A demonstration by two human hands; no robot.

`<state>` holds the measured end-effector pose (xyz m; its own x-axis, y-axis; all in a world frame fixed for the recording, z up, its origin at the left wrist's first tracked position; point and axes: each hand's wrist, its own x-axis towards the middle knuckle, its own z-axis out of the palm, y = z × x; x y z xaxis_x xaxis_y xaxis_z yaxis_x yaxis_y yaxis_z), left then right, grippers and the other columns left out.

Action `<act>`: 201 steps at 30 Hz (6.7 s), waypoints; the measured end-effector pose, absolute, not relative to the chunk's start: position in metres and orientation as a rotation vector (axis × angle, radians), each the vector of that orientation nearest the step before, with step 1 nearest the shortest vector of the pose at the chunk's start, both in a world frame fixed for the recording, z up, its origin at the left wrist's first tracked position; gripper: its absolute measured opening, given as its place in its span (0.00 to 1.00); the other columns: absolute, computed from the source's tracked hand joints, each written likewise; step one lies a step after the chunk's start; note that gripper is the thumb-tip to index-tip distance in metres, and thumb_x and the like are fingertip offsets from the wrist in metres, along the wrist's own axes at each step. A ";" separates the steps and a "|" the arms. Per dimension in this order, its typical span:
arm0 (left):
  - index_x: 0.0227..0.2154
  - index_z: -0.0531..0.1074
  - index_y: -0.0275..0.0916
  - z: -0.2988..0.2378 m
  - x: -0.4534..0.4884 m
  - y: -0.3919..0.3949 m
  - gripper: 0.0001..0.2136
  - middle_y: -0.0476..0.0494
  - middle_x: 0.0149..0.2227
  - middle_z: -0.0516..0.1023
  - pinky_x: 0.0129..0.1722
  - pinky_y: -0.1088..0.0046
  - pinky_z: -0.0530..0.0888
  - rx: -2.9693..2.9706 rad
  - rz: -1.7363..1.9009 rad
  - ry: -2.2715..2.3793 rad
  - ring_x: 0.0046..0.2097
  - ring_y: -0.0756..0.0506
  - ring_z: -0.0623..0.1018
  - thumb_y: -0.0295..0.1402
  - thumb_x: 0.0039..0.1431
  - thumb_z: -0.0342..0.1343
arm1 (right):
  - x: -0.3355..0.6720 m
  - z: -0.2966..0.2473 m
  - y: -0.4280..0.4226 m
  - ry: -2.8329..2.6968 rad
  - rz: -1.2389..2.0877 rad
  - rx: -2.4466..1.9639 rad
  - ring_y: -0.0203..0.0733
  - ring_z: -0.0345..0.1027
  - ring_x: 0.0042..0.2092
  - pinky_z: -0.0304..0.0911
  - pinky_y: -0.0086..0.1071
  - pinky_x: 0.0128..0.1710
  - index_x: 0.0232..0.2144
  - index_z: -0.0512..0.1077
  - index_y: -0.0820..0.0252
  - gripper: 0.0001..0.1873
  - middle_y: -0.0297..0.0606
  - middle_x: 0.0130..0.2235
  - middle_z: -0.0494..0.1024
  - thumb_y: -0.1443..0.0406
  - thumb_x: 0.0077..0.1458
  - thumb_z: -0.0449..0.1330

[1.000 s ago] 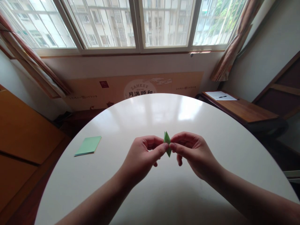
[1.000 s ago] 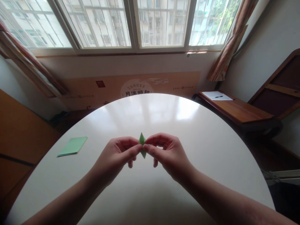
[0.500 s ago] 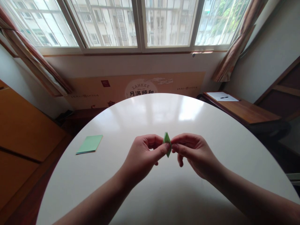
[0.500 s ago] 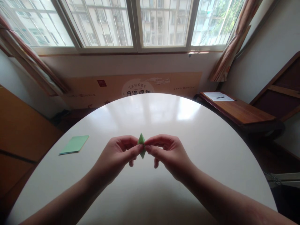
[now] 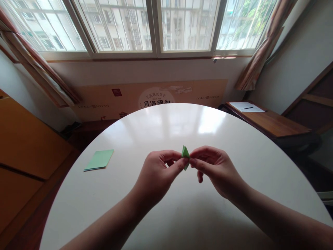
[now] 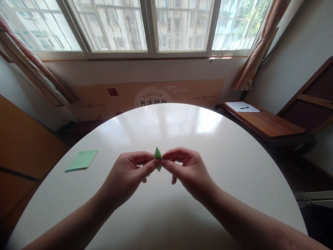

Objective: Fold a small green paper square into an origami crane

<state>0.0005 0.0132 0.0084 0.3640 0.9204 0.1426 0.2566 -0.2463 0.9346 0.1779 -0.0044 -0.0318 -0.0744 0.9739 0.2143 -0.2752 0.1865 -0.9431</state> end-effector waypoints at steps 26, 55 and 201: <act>0.32 0.82 0.34 0.013 -0.001 0.018 0.10 0.51 0.21 0.72 0.20 0.81 0.69 1.676 0.756 0.997 0.22 0.53 0.70 0.34 0.60 0.58 | 0.182 -0.033 -0.002 -1.212 1.334 -0.864 0.39 0.70 0.28 0.66 0.25 0.16 0.37 0.82 0.59 0.12 0.41 0.31 0.80 0.60 0.51 0.71; 0.25 0.78 0.35 0.010 0.000 0.017 0.09 0.50 0.22 0.74 0.20 0.80 0.67 1.676 0.774 0.992 0.22 0.53 0.69 0.33 0.58 0.59 | 0.181 -0.034 -0.004 -1.200 1.383 -0.781 0.38 0.71 0.29 0.67 0.23 0.16 0.35 0.82 0.59 0.06 0.38 0.29 0.79 0.65 0.52 0.70; 0.21 0.72 0.36 0.007 0.004 0.021 0.09 0.53 0.19 0.69 0.20 0.80 0.67 1.575 0.827 1.046 0.22 0.53 0.68 0.30 0.55 0.57 | 0.174 -0.019 -0.016 -1.432 1.226 -1.094 0.37 0.68 0.27 0.60 0.25 0.19 0.31 0.79 0.61 0.09 0.37 0.28 0.77 0.60 0.52 0.69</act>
<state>0.0036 0.0209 0.0069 0.3845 0.9231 0.0042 0.2170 -0.0948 0.9716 0.1741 -0.0157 -0.0187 -0.1762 0.9797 0.0954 0.0569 0.1069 -0.9926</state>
